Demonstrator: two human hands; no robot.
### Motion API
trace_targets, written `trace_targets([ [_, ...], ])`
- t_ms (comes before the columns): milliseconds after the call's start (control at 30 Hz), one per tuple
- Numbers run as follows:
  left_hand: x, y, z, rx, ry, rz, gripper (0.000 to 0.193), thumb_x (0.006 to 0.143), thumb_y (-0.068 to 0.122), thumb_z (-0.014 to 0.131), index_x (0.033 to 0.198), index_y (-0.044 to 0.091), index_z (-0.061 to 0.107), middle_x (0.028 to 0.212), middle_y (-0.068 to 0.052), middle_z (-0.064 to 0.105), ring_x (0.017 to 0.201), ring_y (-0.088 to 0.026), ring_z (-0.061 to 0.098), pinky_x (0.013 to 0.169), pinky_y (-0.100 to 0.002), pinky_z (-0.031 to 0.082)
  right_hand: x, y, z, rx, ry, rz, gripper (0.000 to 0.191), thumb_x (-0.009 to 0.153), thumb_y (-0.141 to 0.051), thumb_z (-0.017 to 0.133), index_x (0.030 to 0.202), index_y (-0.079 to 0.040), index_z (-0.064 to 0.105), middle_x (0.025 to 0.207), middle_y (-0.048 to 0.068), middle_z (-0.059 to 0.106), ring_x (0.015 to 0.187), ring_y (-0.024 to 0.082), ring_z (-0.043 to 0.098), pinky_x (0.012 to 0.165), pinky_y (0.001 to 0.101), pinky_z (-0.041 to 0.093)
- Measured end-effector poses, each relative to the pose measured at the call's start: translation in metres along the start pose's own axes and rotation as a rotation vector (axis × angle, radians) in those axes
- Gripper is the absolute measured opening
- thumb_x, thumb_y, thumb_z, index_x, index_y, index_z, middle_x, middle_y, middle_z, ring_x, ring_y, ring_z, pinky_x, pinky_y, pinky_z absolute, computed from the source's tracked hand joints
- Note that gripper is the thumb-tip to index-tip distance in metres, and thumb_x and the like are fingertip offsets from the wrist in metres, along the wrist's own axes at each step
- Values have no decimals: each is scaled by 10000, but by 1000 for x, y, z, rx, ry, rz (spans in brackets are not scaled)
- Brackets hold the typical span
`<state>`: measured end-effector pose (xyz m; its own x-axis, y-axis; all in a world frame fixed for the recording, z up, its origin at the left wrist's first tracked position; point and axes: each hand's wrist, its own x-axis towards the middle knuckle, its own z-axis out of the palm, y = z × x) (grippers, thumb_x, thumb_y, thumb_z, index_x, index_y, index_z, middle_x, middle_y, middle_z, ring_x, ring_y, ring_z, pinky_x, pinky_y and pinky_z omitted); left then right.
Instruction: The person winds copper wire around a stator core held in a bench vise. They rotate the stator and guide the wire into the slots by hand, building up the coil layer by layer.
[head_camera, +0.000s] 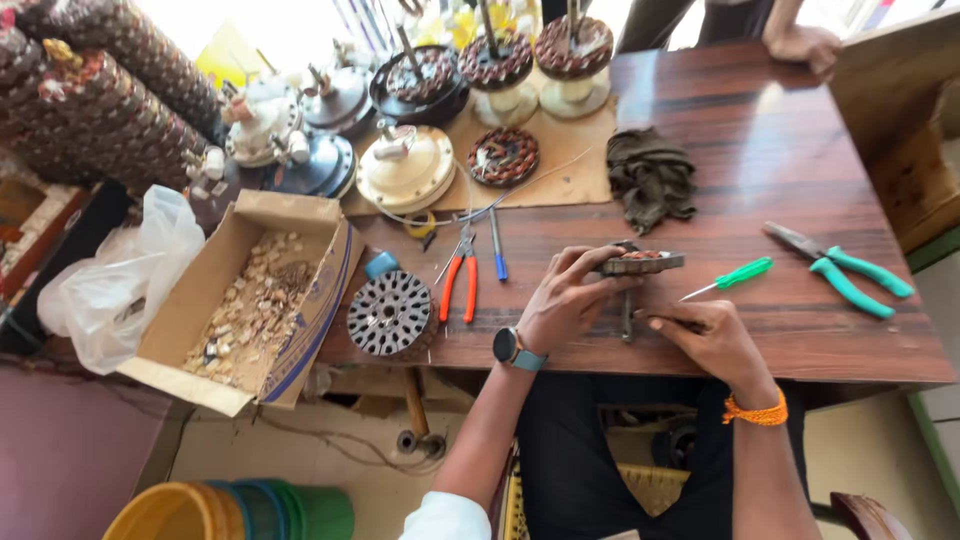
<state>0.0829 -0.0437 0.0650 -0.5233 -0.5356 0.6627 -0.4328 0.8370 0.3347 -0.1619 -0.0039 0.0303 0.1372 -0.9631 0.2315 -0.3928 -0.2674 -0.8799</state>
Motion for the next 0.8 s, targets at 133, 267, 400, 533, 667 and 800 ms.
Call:
trace_targets([
  [133,1,2,-2,7,28,7,491,862,54,696,1304,269,690,1477,-44,552,1313,-307,536,1139,-458,460,-4,-15,-2,-160,-31,-16,191,870,-115,832,868,59,752,645,147,555,620,103,448,538,306,421],
  [267,4,4,-5,98,35,79,475,833,75,711,1275,246,686,1472,-66,523,1311,-318,530,1133,-474,446,6,-37,-3,-184,15,-123,195,843,-125,816,934,43,774,663,139,658,617,98,523,571,291,474],
  [400,0,12,-9,14,28,-5,492,845,79,718,1296,274,707,1494,-36,534,1282,-306,532,1116,-443,460,3,-54,-2,13,-21,-94,201,848,-100,769,1023,-4,796,776,68,787,691,46,611,627,257,526],
  [533,0,12,-14,9,58,15,420,866,116,728,1256,268,693,1566,-71,488,1260,-302,534,1105,-444,458,0,-60,2,74,-36,-37,203,860,-87,770,1043,-5,800,812,69,783,737,54,612,652,266,530],
  [667,-2,9,-14,36,55,63,445,861,154,743,1291,261,709,1546,1,497,1287,-300,539,1119,-454,457,1,-61,0,-36,-45,-76,196,880,-86,772,1055,-6,804,809,72,782,714,84,624,661,272,531],
  [800,-5,9,-10,60,28,44,488,836,166,745,1311,272,716,1525,-26,482,1258,-322,516,1081,-469,443,0,-54,0,84,-68,-107,184,896,-59,732,1061,0,787,943,59,807,835,71,696,744,247,565],
])
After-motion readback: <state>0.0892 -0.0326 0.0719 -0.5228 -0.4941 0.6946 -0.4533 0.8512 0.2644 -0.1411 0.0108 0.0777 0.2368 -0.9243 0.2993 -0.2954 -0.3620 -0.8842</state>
